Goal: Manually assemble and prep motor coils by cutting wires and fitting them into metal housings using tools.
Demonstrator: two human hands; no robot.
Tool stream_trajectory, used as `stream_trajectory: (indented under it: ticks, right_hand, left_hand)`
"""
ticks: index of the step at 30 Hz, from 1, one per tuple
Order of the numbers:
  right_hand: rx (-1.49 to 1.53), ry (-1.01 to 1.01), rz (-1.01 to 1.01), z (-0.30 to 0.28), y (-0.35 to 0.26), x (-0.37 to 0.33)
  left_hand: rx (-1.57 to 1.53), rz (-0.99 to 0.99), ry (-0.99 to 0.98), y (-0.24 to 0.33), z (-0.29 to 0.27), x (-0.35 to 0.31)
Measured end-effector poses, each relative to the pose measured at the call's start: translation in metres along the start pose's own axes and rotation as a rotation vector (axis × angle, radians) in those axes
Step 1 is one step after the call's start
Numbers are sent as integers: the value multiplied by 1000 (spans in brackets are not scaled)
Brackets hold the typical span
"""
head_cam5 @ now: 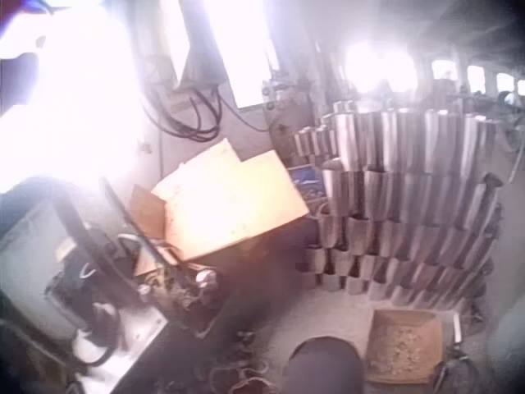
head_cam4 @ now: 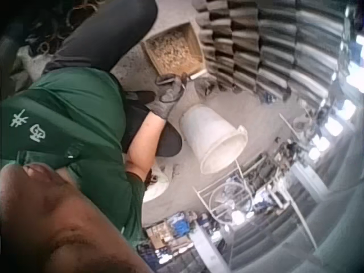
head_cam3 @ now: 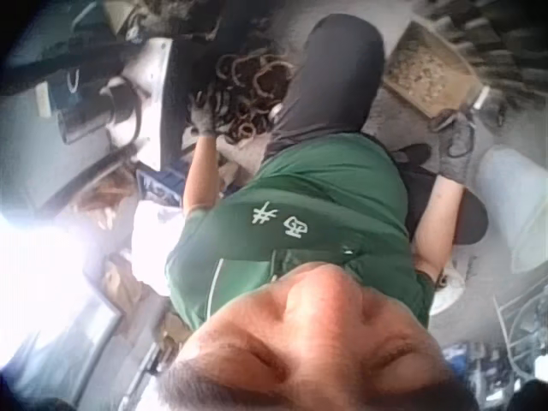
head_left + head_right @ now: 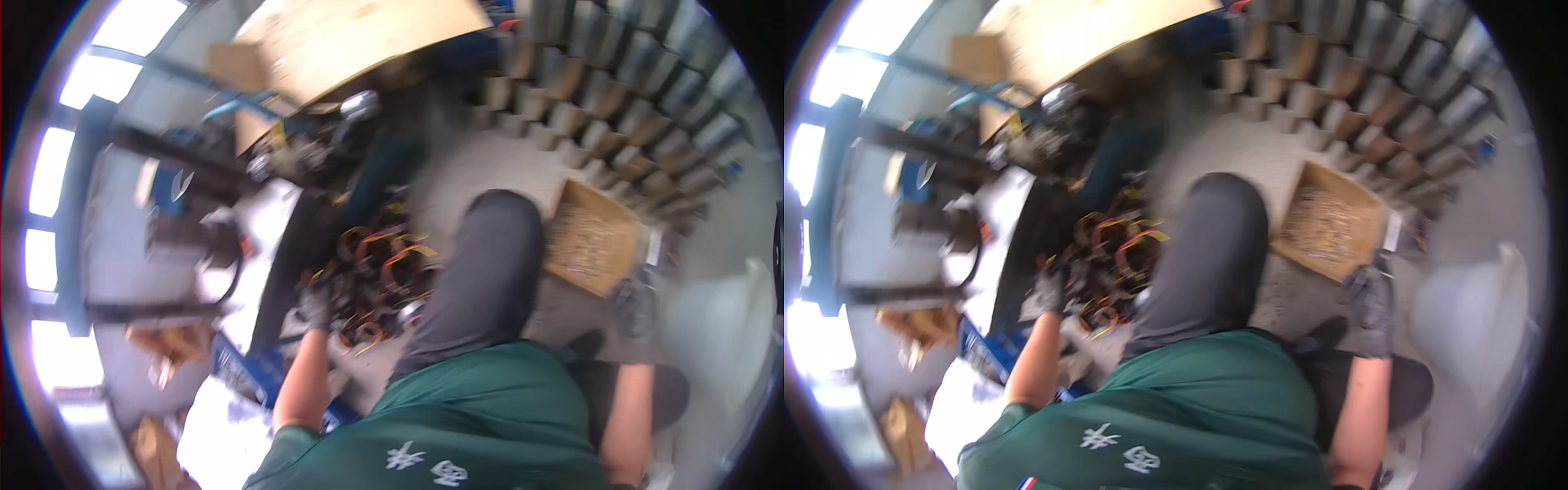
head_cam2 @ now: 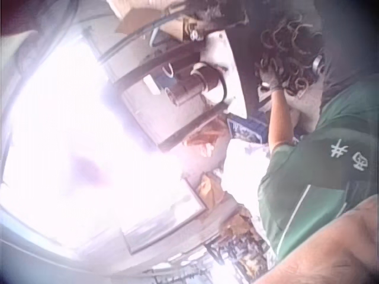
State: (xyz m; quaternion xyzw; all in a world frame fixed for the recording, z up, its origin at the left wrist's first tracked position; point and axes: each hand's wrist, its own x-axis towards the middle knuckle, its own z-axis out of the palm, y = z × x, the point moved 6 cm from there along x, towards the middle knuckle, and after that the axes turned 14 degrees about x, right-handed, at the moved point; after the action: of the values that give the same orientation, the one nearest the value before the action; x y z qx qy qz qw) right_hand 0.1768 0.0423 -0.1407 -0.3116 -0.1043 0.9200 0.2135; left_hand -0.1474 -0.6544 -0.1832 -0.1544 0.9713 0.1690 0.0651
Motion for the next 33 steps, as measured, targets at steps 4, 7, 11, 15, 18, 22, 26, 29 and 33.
stream_trajectory:
  ticks: [4, 7, 11, 15, 18, 22, 26, 29, 33]
  right_hand:
    - [-38, -121, -155, -1, -9, 16]
    - [-347, 110, -109, 88, -22, -39]
    - [-179, 25, -289, 118, -81, -68]
    - [-227, 6, -499, 142, -199, -109]
    - [-437, 156, -884, 103, -322, -137]
    - [-1229, 671, -950, 67, -435, -173]
    - [-2026, 1081, -493, 6, -492, -184]
    - [-2116, 1188, -140, -44, -504, -176]
    - [-2127, 1117, 64, -118, -522, -153]
  left_hand:
    - [-408, 270, 69, 70, -27, -37]
    - [228, 768, 562, 162, -76, -86]
    - [-345, 844, 308, 186, -36, -8]
    - [-676, 963, 183, 342, -67, -68]
    - [-983, 1070, -148, 481, -99, -171]
    - [-779, 1423, -367, 587, -95, -293]
    - [-507, 1566, -711, 627, -4, -362]
    - [-44, 1859, -538, 611, 78, -367]
    - [410, 2059, -563, 594, 115, -384]
